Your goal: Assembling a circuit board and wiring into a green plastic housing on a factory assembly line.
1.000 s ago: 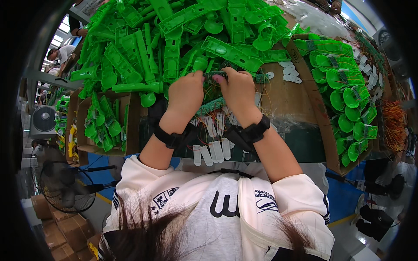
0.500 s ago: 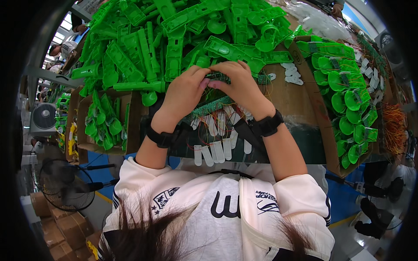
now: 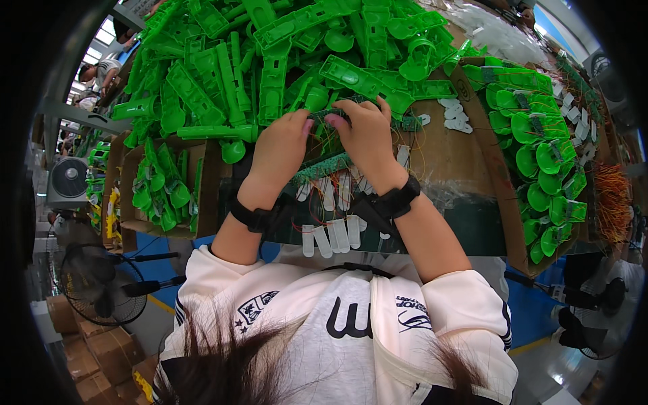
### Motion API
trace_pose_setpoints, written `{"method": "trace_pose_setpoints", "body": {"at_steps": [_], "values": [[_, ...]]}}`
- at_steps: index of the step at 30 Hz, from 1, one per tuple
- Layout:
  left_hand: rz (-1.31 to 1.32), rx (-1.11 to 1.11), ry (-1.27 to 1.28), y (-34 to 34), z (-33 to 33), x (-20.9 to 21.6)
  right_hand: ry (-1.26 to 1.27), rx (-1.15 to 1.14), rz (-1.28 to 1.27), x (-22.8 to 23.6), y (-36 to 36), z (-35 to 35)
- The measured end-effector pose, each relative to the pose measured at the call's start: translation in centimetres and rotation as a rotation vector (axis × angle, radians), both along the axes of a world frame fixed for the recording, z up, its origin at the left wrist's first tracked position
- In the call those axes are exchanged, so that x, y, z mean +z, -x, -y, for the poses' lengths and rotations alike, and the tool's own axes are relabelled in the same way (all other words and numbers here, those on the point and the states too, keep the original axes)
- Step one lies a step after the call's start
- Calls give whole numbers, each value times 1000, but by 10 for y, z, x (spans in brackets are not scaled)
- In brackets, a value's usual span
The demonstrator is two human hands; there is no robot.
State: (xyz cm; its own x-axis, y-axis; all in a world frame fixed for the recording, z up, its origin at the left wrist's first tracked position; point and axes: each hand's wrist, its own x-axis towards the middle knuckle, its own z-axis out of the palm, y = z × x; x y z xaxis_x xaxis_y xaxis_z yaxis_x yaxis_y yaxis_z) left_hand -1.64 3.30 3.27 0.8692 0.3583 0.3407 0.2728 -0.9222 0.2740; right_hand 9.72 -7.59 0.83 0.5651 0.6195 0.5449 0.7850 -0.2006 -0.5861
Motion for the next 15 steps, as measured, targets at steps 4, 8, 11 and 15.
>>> {"method": "trace_pose_setpoints", "body": {"at_steps": [4,8,11,15], "values": [[-82,75,-74,-1,11,-2,36,-81,76,-3,12,-6],[-90,10,46,5,0,7,92,-97,54,4,0,5],[-63,-119,174,15,-12,9,11,-113,297,16,-3,7],[112,-257,486,12,-10,8,-22,268,27,13,-13,6]]}}
